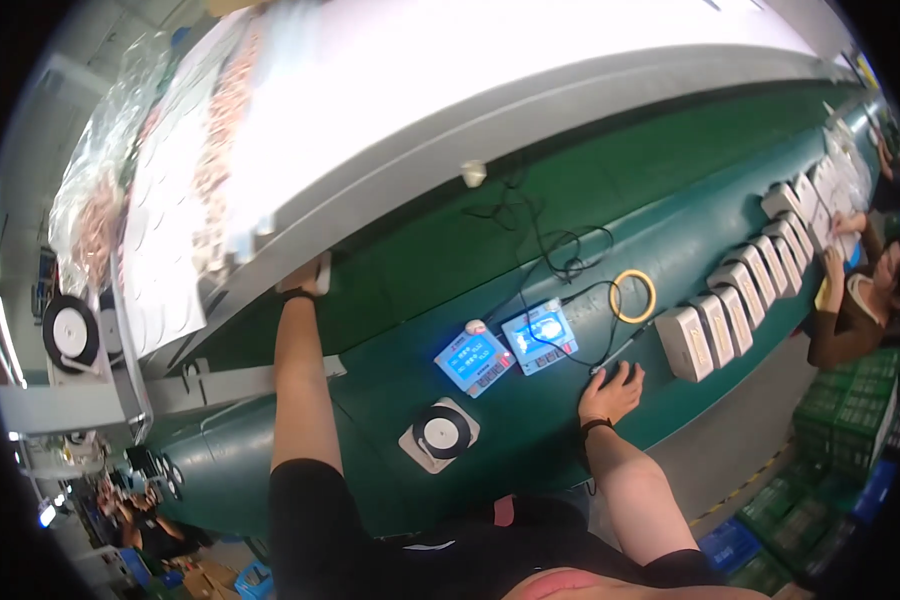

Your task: The person picks up a small record player from the conveyor belt, places it on a testing device, and then moves it to a stack of boxes. They repeat this process, handling the record players and boxes one at a time.

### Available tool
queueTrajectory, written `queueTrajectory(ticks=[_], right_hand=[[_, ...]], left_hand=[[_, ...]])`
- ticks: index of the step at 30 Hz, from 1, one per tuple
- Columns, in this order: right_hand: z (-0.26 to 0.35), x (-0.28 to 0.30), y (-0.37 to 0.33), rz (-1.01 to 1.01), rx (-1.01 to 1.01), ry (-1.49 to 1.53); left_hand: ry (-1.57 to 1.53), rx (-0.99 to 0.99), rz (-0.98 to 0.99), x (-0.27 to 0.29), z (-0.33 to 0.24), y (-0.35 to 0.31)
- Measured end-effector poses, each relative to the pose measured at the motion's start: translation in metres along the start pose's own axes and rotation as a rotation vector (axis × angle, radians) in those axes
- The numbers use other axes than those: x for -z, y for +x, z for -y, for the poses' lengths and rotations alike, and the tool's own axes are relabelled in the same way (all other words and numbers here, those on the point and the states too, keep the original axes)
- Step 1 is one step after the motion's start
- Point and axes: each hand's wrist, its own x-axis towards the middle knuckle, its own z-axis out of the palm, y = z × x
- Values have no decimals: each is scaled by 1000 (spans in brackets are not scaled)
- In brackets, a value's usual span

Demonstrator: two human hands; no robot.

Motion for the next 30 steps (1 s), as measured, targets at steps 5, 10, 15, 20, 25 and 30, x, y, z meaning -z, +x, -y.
queueTrajectory(ticks=[5,10,15,20,25,30], right_hand=[[-22,-1,-2,-43,-26,-63],[-20,1,-2,-39,-49,-101],[-15,4,0,-19,-52,-60],[-17,4,2,-28,-38,-58],[-17,0,-1,-70,-14,-81],[-24,-3,-2,-108,-5,-127]], left_hand=[[-286,85,76,88,-60,6],[-704,241,-302,172,-94,-37],[-641,93,37,214,-120,-128],[-578,101,310,188,-137,-198],[-924,228,68,161,-141,-241],[-979,517,2,142,-161,-321]])
